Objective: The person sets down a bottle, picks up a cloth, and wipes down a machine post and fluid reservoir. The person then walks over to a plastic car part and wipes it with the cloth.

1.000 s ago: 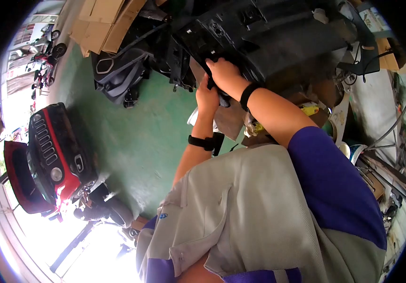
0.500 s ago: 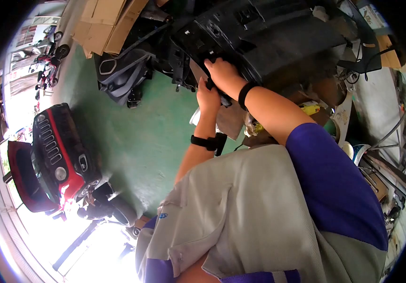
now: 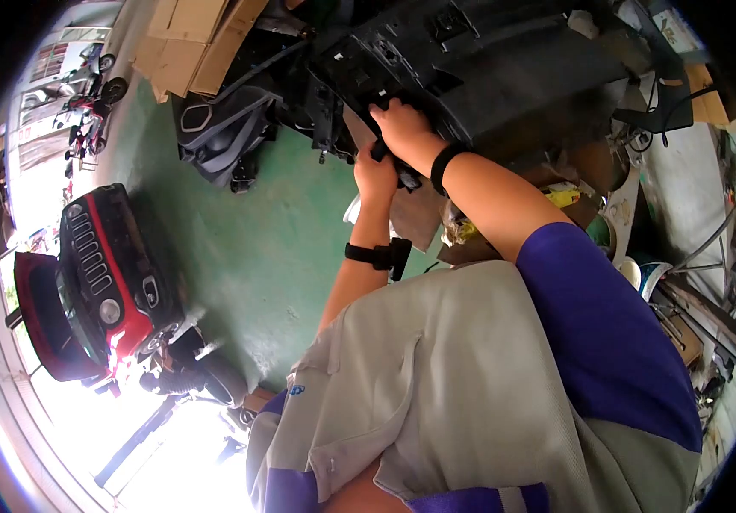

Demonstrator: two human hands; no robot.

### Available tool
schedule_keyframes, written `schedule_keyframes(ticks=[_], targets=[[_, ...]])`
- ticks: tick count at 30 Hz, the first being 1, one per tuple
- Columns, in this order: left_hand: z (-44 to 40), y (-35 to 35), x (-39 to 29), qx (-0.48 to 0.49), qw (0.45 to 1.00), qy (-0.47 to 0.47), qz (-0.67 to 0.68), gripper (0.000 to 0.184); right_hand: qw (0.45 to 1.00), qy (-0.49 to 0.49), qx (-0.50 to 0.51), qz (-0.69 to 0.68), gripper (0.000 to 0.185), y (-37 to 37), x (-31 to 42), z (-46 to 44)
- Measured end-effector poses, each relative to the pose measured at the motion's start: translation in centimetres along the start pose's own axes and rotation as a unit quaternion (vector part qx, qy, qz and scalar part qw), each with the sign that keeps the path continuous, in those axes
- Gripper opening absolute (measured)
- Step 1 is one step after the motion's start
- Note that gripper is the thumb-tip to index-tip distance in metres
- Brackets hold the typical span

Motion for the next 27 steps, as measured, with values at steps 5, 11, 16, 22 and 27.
schedule_keyframes(ticks=[5,11,16,22,27], targets=[[-0.4,-0.5,-0.4,0.045,0.999,-0.013,-0.002,0.036,0.998,-0.006,-0.041,0.038,0.04,-0.8,0.9,1.4],[-0.1,-0.2,0.2,0.03,0.999,-0.033,0.014,0.035,0.999,0.003,-0.004,0.042,0.051,-0.1,0.5,0.1],[-0.2,-0.2,1.0,0.0,0.999,0.039,-0.032,0.039,0.997,-0.036,-0.032,0.062,0.047,-0.1,0.6,0.6],[0.2,-0.7,0.7,0.056,0.997,-0.042,-0.041,0.042,0.99,-0.069,-0.038,0.118,0.039,-0.1,1.0,0.2],[0.2,-1.2,0.0,0.066,0.997,-0.005,-0.042,0.04,0.994,-0.056,-0.044,0.089,0.027,-0.9,1.2,0.1]])
Point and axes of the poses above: each hand's wrist, its own z-axis away from the middle knuckle, its own y-axis out of the palm, x = y × z, the point moved 6 cm from there along -z, towards the middle knuckle, and after that the axes turned 11 degrees about -x, right-handed, at the moved point
